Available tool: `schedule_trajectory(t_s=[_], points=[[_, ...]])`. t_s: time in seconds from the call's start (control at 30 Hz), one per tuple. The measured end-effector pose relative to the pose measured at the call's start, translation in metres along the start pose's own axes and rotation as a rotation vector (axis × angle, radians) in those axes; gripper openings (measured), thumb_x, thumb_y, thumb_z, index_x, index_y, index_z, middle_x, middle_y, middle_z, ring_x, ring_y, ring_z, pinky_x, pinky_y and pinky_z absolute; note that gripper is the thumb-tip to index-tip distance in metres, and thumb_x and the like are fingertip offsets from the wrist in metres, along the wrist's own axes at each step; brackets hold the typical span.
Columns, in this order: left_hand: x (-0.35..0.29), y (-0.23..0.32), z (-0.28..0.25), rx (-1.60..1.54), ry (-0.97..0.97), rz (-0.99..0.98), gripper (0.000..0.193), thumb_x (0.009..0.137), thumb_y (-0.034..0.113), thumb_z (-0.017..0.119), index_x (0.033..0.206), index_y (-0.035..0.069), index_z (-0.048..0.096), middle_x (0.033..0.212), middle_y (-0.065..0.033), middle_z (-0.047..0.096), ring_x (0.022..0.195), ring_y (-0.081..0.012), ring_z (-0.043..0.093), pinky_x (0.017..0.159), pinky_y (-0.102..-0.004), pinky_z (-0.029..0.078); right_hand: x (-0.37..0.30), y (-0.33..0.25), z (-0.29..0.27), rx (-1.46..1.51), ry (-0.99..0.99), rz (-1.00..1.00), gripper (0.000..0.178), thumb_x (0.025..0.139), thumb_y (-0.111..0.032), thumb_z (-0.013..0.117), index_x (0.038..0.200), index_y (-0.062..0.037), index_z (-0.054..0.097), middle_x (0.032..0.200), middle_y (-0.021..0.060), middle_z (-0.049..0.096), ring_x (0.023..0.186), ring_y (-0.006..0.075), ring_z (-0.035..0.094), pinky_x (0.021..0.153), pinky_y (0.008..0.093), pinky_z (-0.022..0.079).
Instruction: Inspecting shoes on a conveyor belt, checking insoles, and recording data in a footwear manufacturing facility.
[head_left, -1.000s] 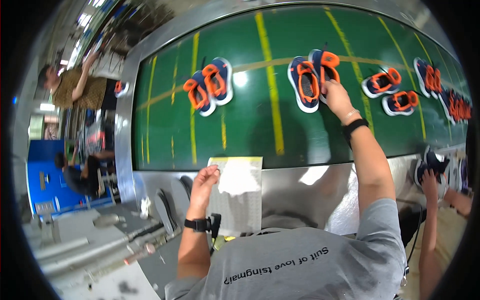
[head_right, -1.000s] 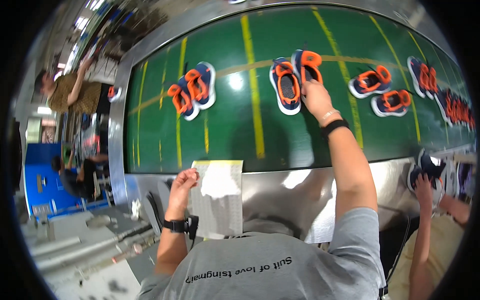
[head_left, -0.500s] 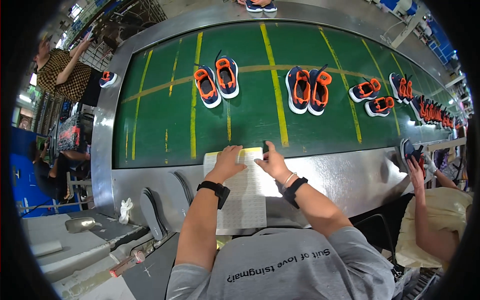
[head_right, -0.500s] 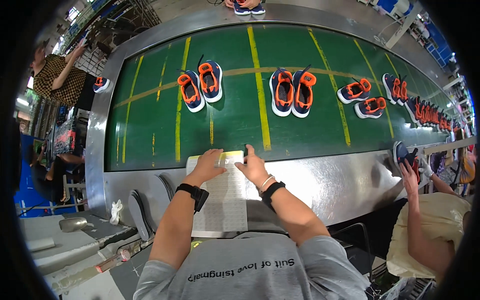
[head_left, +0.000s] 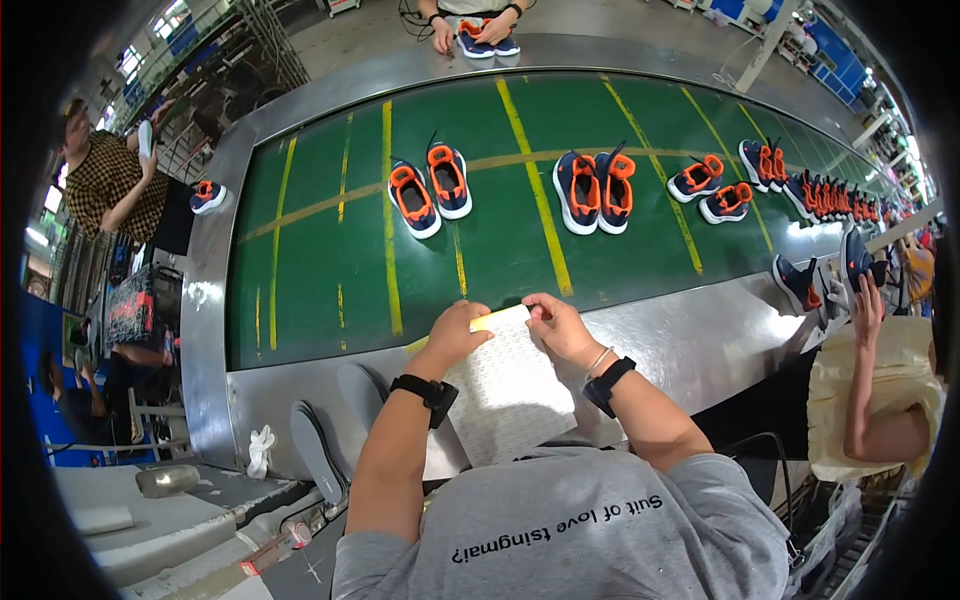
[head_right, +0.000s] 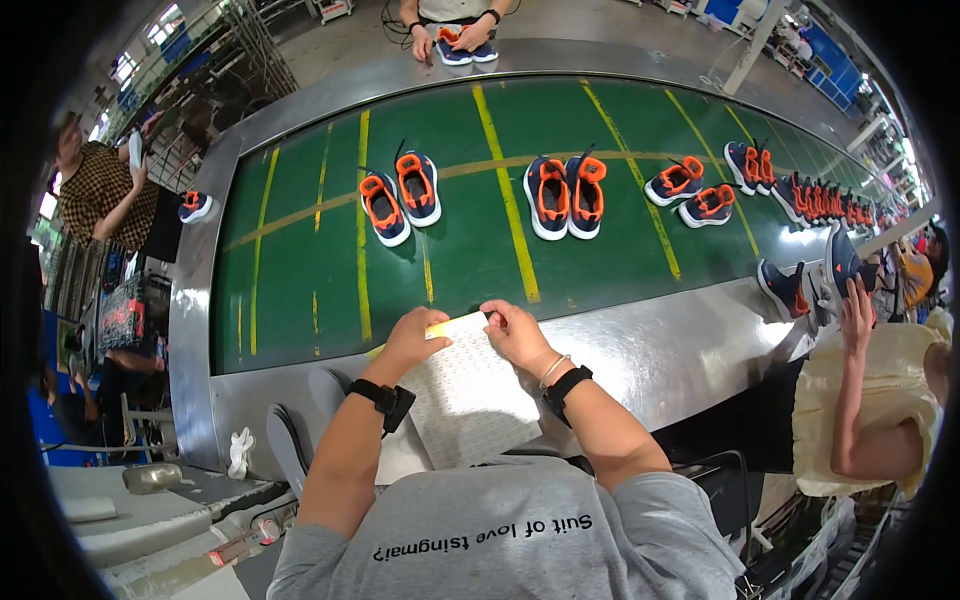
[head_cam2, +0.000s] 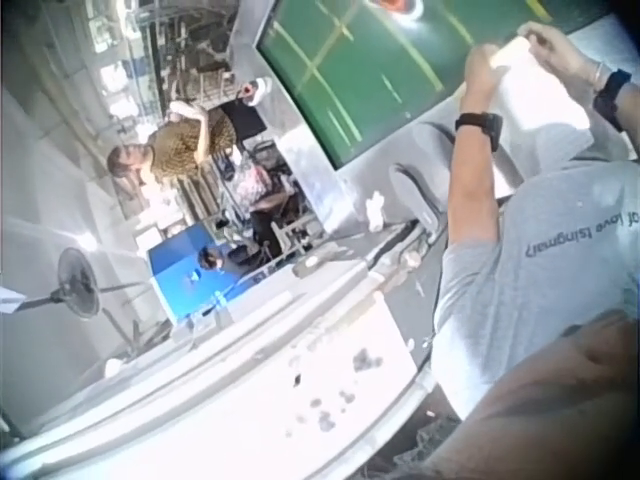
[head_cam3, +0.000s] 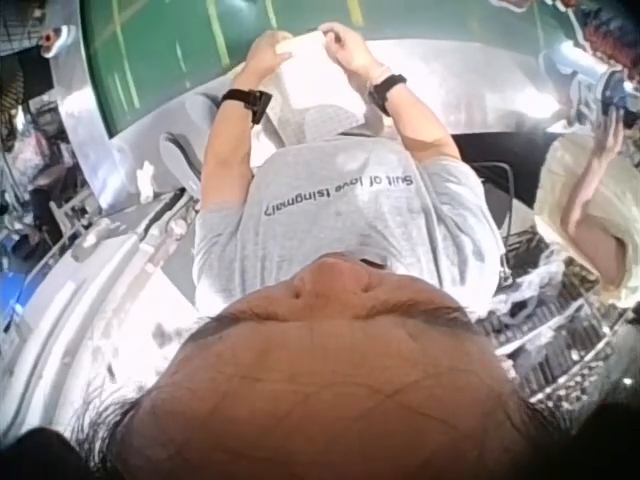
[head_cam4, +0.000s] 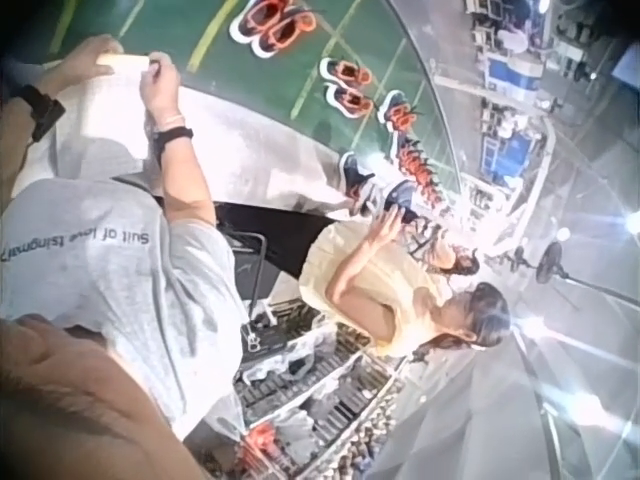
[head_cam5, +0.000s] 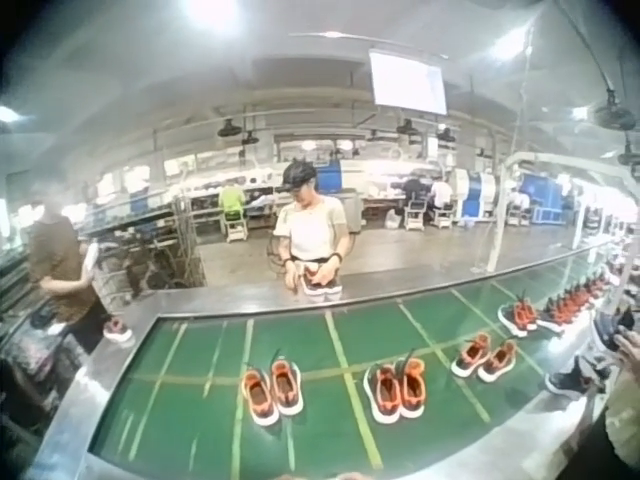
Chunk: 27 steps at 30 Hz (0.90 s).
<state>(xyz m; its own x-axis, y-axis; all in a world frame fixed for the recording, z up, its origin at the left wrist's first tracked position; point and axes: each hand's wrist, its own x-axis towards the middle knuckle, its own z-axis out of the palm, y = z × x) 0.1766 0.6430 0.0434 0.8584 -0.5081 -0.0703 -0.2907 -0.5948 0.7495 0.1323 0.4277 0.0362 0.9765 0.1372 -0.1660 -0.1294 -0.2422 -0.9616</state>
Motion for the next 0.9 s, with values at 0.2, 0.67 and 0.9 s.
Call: schedule_trajectory(t_s=[0.2, 0.67, 0.9], points=[[0.006, 0.015, 0.003, -0.016, -0.041, 0.056, 0.031, 0.065, 0.016, 0.07, 0.093, 0.004, 0.064, 0.085, -0.0133, 0.057, 0.083, -0.031, 0.056, 0.073, -0.038, 0.044, -0.006, -0.032, -0.007, -0.5, 0.205, -0.4, 0.022, 0.071, -0.009, 0.065, 0.092, -0.005, 0.06, 0.086, 0.0096, 0.055, 0.09, 0.0284, 0.049, 0.08, 0.0369, 0.039], [0.012, 0.049, 0.014, -0.12, -0.04, 0.06, 0.033, 0.066, 0.005, 0.068, 0.098, 0.004, 0.059, 0.079, -0.0148, 0.062, 0.077, -0.0324, 0.059, 0.068, -0.0376, 0.046, -0.01, -0.042, -0.002, -0.846, 0.082, -0.444, 0.013, 0.071, -0.016, 0.065, 0.081, -0.0087, 0.063, 0.079, 0.0047, 0.054, 0.083, 0.0238, 0.049, 0.076, 0.0341, 0.038], [0.019, 0.046, 0.023, -0.154, -0.104, 0.1, 0.025, 0.064, 0.003, 0.067, 0.087, 0.003, 0.057, 0.073, -0.013, 0.061, 0.07, -0.0321, 0.059, 0.062, -0.0365, 0.045, -0.014, -0.041, -0.003, -0.968, 0.058, -0.504, 0.011, 0.073, -0.013, 0.055, 0.078, -0.0079, 0.063, 0.079, 0.0055, 0.055, 0.084, 0.0222, 0.049, 0.08, 0.0336, 0.037]])
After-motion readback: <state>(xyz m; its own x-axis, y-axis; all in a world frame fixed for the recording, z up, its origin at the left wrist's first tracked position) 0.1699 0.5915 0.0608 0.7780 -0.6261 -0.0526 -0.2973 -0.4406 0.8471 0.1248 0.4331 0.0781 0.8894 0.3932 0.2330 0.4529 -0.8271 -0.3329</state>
